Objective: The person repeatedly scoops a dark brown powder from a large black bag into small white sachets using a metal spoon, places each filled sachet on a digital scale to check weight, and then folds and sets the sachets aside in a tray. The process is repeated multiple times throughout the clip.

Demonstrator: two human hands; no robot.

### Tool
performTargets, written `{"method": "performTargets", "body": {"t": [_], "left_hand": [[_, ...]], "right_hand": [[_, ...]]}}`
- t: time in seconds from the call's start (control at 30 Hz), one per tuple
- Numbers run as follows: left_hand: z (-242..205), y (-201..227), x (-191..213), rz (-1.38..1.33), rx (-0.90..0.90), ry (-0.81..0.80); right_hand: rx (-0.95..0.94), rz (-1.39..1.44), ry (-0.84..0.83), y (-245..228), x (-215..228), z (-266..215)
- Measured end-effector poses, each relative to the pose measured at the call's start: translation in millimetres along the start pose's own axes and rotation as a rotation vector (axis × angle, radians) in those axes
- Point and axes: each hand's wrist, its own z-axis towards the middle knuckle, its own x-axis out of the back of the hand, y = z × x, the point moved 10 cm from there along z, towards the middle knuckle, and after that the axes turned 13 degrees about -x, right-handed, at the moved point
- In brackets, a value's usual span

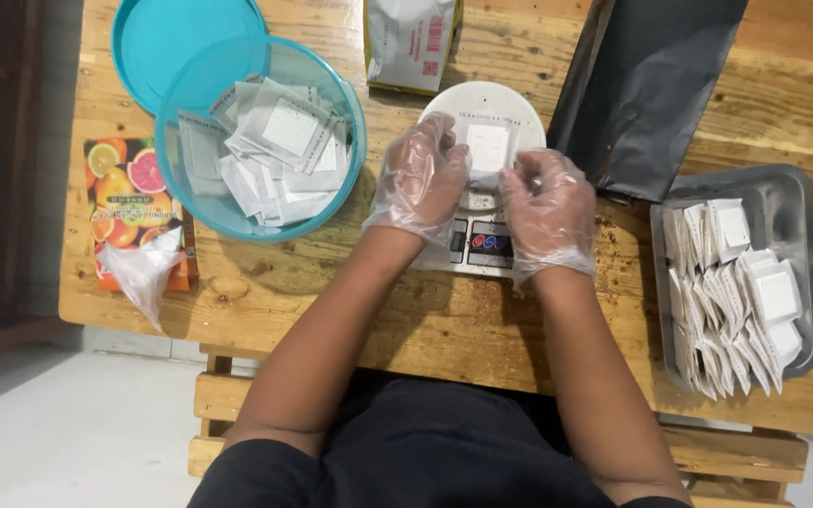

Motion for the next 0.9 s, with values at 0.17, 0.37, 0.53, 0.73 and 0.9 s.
{"method": "performTargets", "body": {"t": [0.17, 0.37, 0.53, 0.73, 0.9], "left_hand": [[11.3, -21.4, -24.5, 0.115, 0.129, -0.067], [-8.9, 28.1, -4.4, -0.246, -0.015, 0.058], [-23.0, 41.2, 2.0, -0.390, -0.158, 0.033], [-31.4, 74.0, 18.9, -0.537, -0.246, -0.003], [-38.7, 63.3, 8.7, -0.511, -0.205, -0.067]], "right_hand": [[-0.076, -0.136, -0.039, -5.0, -13.3, 10.8], [-0.089, 0.081, 0.019, 17.5, -7.8, 8.9], [-0.015, 0.482, -0.058, 5.7, 10.0, -3.5], [0.060, 0.775, -0.124, -5.2, 25.7, -20.6], [0.152, 0.933, -0.139, 8.2, 31.3, -29.3]]}}
